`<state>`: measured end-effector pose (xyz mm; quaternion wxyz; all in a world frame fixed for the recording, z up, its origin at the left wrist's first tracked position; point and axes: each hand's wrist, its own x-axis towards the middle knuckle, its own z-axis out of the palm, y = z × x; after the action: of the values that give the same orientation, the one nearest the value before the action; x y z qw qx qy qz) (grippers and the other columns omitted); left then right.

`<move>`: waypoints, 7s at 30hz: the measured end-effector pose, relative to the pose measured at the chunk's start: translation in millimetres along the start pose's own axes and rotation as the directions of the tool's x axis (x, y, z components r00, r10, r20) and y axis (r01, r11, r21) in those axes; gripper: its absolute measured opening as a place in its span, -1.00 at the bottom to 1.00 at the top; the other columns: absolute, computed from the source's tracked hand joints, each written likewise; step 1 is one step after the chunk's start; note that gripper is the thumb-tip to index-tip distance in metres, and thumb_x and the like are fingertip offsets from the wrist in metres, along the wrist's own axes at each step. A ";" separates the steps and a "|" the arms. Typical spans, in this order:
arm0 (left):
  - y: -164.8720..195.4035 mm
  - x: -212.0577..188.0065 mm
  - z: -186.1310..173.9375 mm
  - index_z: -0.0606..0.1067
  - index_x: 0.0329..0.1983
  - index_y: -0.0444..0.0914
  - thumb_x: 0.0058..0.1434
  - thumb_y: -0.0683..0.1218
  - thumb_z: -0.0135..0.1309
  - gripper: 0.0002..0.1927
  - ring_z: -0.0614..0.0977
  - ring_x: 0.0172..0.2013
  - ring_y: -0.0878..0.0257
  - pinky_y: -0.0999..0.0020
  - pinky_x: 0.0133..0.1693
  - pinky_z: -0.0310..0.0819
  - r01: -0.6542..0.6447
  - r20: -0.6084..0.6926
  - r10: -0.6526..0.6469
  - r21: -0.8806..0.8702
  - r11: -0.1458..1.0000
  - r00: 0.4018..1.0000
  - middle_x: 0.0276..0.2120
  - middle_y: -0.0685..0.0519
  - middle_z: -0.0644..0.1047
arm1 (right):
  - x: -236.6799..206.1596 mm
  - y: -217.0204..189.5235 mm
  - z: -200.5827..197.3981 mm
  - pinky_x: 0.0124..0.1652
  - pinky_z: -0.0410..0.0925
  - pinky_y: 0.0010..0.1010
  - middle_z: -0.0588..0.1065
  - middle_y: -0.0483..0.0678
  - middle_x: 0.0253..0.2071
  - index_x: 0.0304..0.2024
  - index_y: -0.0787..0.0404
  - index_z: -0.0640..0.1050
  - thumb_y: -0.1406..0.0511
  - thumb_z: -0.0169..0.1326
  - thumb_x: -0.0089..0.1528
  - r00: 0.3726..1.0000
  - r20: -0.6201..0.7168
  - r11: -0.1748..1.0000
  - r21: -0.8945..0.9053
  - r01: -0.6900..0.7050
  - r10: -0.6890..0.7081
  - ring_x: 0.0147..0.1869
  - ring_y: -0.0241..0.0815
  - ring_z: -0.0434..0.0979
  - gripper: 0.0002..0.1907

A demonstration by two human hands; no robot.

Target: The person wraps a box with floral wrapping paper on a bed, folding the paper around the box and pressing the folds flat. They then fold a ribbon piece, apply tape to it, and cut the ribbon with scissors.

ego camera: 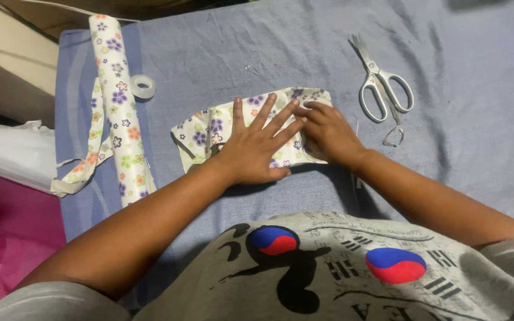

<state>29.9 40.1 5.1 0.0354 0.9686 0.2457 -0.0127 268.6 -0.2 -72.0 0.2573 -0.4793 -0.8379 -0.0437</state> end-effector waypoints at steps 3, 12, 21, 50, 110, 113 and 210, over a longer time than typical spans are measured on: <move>0.3 -1.9 1.4 -0.01 0.57 0.05 -0.01 0.38 0.21 0.13 -0.28 0.52 -0.12 -0.77 0.19 -0.53 -0.005 -0.031 0.005 0.002 1.000 0.999 0.57 0.08 -0.24 | -0.3 -1.6 0.3 0.32 0.18 0.04 0.50 0.02 0.23 -0.01 0.26 0.56 0.36 0.15 0.17 1.000 -0.002 1.000 0.017 0.020 -0.020 0.48 0.12 0.28 -0.68; -0.1 -0.1 1.6 -0.01 0.57 0.05 -0.02 0.39 0.21 0.14 -0.28 0.52 -0.13 -0.78 0.18 -0.54 -0.012 -0.034 0.012 0.000 1.000 0.999 0.56 0.07 -0.24 | 10.3 1.2 -7.0 0.29 0.12 0.23 0.52 0.03 0.11 -0.24 0.22 0.64 0.29 0.24 0.04 0.990 0.136 0.992 -0.117 0.044 -0.028 0.42 0.12 0.29 -0.75; 1.8 -1.6 -4.1 -0.05 0.57 0.10 0.00 0.40 0.19 0.13 -0.31 0.53 -0.11 -0.75 0.20 -0.55 0.011 0.029 -0.011 0.002 1.000 1.000 0.57 0.09 -0.27 | 78.4 36.4 -47.1 0.17 0.26 -0.03 0.56 0.14 0.10 0.14 0.24 0.62 0.30 0.29 0.17 0.997 -0.071 0.993 0.113 0.047 -0.039 0.25 0.18 0.43 -0.53; 5.1 -1.8 -4.6 -0.02 0.56 0.13 -0.03 0.39 0.22 0.13 -0.25 0.52 -0.11 -0.74 0.22 -0.54 0.025 -0.005 -0.025 -0.012 1.000 1.000 0.56 0.11 -0.23 | 63.3 77.2 -43.1 0.14 0.41 -0.14 0.62 -0.05 -0.08 -0.11 0.15 0.70 0.31 0.32 0.19 0.989 0.144 0.998 -0.064 -0.017 0.026 0.11 -0.02 0.54 -0.79; 2.5 6.8 7.6 0.35 0.32 -0.26 -0.05 0.35 0.24 -0.04 -0.15 0.49 -0.25 -0.77 0.19 -0.46 -0.151 -0.226 0.149 0.007 0.988 0.963 0.40 -0.18 0.19 | -21.6 -37.8 9.1 0.13 0.19 0.04 0.29 0.12 0.03 0.03 0.20 0.44 0.18 0.43 0.04 0.855 -0.283 0.899 0.079 -0.432 0.435 0.14 0.17 0.27 -0.39; 1.8 6.8 7.2 0.35 0.32 -0.26 -0.04 0.34 0.23 -0.05 -0.15 0.49 -0.24 -0.76 0.19 -0.47 -0.140 -0.193 0.137 -0.005 0.990 0.972 0.41 -0.17 0.18 | -22.6 -44.7 14.1 0.06 0.18 -0.01 0.32 0.08 -0.01 -0.10 0.15 0.50 0.23 0.41 0.01 0.859 -0.340 0.917 0.026 -0.397 0.382 0.11 0.14 0.28 -0.52; 47.7 -7.3 2.2 0.34 0.34 0.08 0.09 0.35 0.23 -0.23 -0.12 0.47 -0.32 -0.79 0.14 -0.18 0.128 -0.090 -0.125 0.034 0.991 0.988 0.52 -0.17 -0.15 | -40.9 -41.9 -25.6 0.40 0.17 0.04 0.41 0.09 0.35 0.22 0.14 0.49 0.10 0.12 0.22 0.825 0.404 0.707 0.440 -0.553 0.395 0.45 0.02 0.38 -0.45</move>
<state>46.2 -5.3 6.2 0.0045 0.9512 0.3077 0.0226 260.7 -62.8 -62.0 0.2625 -0.5890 -0.6893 0.3302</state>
